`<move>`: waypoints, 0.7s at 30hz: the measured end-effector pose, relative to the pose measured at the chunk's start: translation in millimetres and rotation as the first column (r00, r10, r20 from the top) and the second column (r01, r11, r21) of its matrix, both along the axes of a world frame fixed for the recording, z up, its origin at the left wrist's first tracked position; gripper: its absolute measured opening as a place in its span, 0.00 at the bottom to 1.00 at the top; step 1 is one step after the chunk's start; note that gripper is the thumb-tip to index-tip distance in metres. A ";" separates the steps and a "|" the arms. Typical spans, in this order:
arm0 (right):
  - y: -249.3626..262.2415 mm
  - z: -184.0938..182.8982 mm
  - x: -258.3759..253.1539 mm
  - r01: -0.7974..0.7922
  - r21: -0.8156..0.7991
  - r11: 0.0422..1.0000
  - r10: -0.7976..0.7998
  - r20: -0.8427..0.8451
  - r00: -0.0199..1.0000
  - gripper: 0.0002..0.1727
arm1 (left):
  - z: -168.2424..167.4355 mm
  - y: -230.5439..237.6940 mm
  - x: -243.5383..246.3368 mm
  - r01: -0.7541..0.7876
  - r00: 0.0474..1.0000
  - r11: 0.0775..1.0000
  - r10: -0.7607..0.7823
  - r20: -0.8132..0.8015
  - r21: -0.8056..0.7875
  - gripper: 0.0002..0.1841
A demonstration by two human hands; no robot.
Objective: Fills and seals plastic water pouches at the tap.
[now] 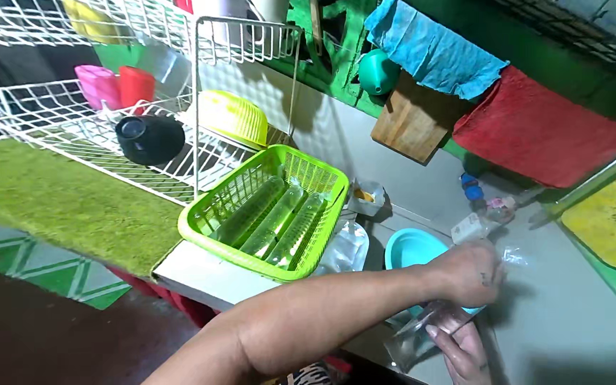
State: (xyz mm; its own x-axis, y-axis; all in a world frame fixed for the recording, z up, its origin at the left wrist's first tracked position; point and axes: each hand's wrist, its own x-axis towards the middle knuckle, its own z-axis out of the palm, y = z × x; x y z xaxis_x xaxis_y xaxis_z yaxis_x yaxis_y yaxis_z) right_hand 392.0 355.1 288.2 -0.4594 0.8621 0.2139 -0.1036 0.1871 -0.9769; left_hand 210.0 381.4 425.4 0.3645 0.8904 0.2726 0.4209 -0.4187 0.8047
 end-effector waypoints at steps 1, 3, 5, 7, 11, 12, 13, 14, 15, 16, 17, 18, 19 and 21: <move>-3.5 0.9 -6.1 0.060 0.026 0.998 -0.061 0.055 0.997 0.34 | -0.7 -0.4 0.0 0.001 1.000 1.000 -0.001 -0.011 -0.005 0.18; -9.3 4.1 -19.5 0.210 0.091 0.973 -0.225 0.208 0.952 0.36 | -2.3 -2.8 2.0 0.012 0.999 1.000 -0.014 -0.043 -0.028 0.18; -7.5 9.0 -18.6 0.252 0.154 0.955 -0.293 0.376 0.879 0.40 | -8.9 -2.9 1.8 0.023 0.999 0.999 -0.024 -0.046 -0.040 0.18; -6.7 26.4 0.0 0.208 0.268 0.941 -0.316 0.472 0.823 0.46 | -17.4 -0.4 -0.5 0.037 0.998 0.998 -0.039 -0.050 -0.042 0.18; 9.6 85.0 23.0 0.094 0.843 0.530 -0.546 0.254 0.798 0.19 | -19.3 6.9 -3.8 0.057 0.995 0.998 -0.059 -0.075 -0.032 0.17; 11.8 100.9 20.6 0.014 0.904 0.428 -0.562 0.254 0.787 0.16 | -18.5 7.2 -1.8 0.065 0.994 0.998 -0.067 -0.086 -0.024 0.16; 14.4 112.4 15.9 -0.076 0.925 0.373 -0.558 0.290 0.778 0.16 | -15.8 6.7 -0.3 0.075 0.992 0.997 -0.076 -0.096 -0.017 0.13; 18.5 118.4 10.8 -0.154 0.925 0.347 -0.548 0.333 0.767 0.19 | -13.1 5.8 0.6 0.091 0.990 0.996 -0.092 -0.103 -0.008 0.13; 23.5 120.1 8.1 -0.210 0.914 0.346 -0.548 0.379 0.745 0.22 | -12.1 6.2 1.2 0.116 0.987 0.993 -0.115 -0.112 0.006 0.14; 28.2 121.0 8.6 -0.242 0.898 0.366 -0.551 0.419 0.721 0.23 | -12.5 8.5 1.4 0.135 0.984 0.991 -0.134 -0.115 0.009 0.14; 32.1 124.0 11.4 -0.267 0.879 0.394 -0.555 0.459 0.693 0.23 | -13.9 12.0 1.5 0.144 0.982 0.990 -0.142 -0.121 0.010 0.14; 34.8 129.5 14.6 -0.290 0.856 0.428 -0.555 0.502 0.664 0.23 | -14.5 14.7 1.0 0.155 0.979 0.988 -0.153 -0.136 0.003 0.15; 35.9 135.3 17.9 -0.312 0.828 0.466 -0.543 0.546 0.638 0.24 | -14.0 15.9 0.3 0.175 0.971 0.985 -0.174 -0.161 -0.011 0.16; 37.2 145.6 24.8 -0.358 0.769 0.530 -0.510 0.626 0.590 0.23 | -9.8 15.4 -0.6 0.238 0.946 0.971 -0.238 -0.220 -0.027 0.19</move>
State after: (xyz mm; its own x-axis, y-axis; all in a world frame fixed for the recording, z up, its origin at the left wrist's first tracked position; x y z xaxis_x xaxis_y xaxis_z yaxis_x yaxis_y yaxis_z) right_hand 416.8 392.3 433.8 -0.7347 0.5458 0.4029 0.5786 0.8142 -0.0478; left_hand 209.4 396.7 415.6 0.6170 0.7703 0.1610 0.4758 -0.5281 0.7033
